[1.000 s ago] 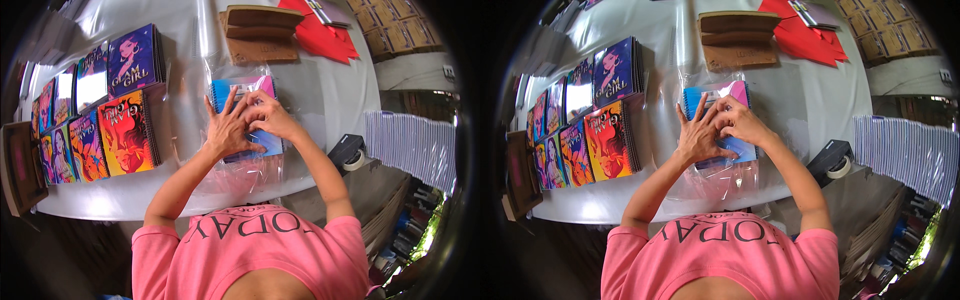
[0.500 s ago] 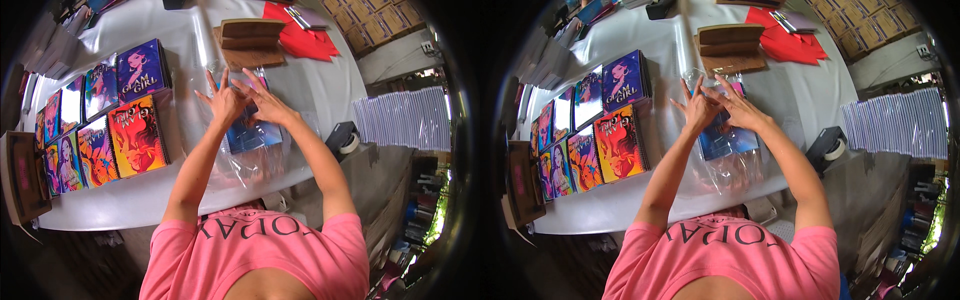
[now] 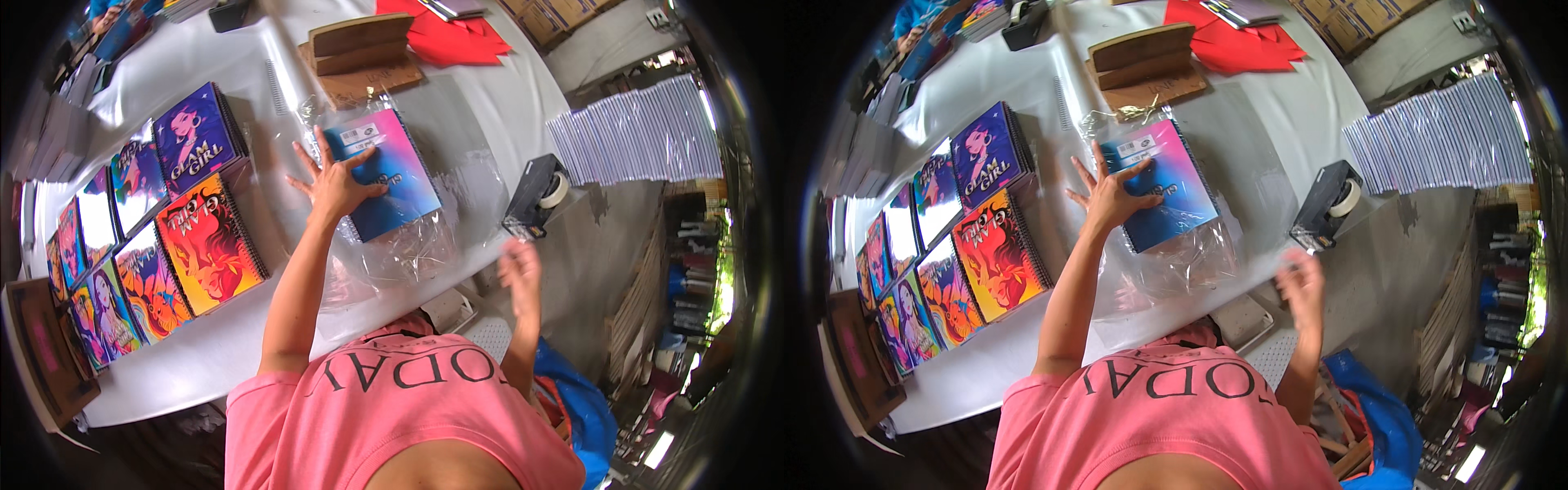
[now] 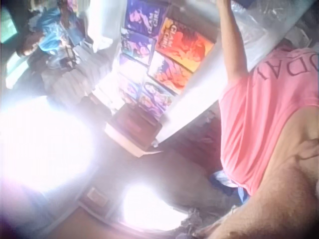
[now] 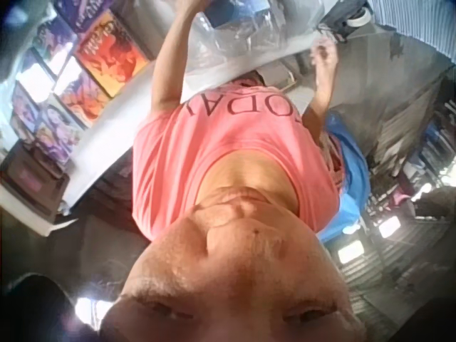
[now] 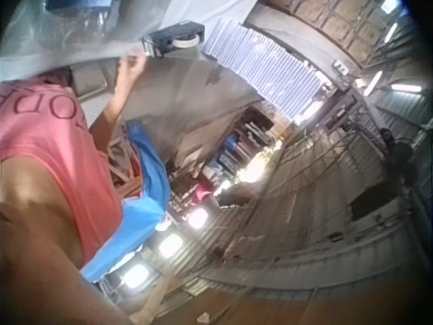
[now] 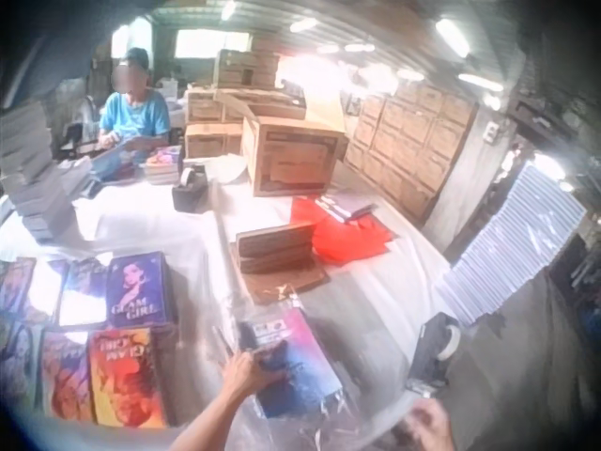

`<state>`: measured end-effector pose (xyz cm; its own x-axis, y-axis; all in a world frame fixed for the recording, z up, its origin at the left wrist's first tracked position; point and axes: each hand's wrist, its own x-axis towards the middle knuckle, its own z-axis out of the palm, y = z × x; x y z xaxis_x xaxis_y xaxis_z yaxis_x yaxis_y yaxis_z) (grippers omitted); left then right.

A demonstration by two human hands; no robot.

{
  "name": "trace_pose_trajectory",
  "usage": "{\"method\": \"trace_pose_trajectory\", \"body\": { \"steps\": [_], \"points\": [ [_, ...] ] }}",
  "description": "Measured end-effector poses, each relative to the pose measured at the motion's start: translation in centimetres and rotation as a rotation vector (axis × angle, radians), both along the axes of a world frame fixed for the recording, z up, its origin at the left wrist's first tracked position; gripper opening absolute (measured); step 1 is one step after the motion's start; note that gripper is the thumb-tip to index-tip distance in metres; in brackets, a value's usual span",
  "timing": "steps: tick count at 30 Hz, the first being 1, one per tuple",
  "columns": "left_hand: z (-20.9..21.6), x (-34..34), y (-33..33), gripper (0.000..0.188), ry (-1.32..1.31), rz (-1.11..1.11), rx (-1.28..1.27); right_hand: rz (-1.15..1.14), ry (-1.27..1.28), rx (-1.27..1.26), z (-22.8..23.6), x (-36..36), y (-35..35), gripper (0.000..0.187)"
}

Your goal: The person sorts various colorful notebooks into stacks, places a stack into a plastic sleeve, and uses a tape dispenser to seal the package.

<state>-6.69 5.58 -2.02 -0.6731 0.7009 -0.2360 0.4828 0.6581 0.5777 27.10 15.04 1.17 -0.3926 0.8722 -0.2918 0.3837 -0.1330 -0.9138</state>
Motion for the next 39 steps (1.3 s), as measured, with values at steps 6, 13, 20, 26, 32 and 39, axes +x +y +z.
{"method": "trace_pose_trajectory", "body": {
  "steps": [6,13,20,26,32,39],
  "points": [
    [-1.4,0.2,-0.3,0.079,-0.076,-0.01,0.157,-0.609,-0.222,-0.11,-2.6,1.7,7.3,0.058],
    [-3.1,-0.4,0.0,0.076,0.051,-0.061,0.31,-0.457,0.067,-0.322,-3.8,3.5,11.3,0.042],
    [-2.4,0.1,0.5,0.077,0.018,-0.078,0.271,-0.547,-0.113,0.08,-11.0,8.1,7.2,0.032],
    [-2.8,-0.5,-0.6,0.077,0.019,-0.056,0.306,-0.266,-0.327,0.463,-0.7,0.8,5.1,0.02],
    [-2.5,-0.5,-0.3,0.086,-0.043,0.007,0.331,0.87,0.001,-0.124,3.8,-19.1,6.1,0.089],
    [-2.7,-0.6,-0.4,0.091,-0.05,-0.02,0.296,0.999,-0.691,0.514,-0.5,-28.9,5.0,0.124]
  ]
}}
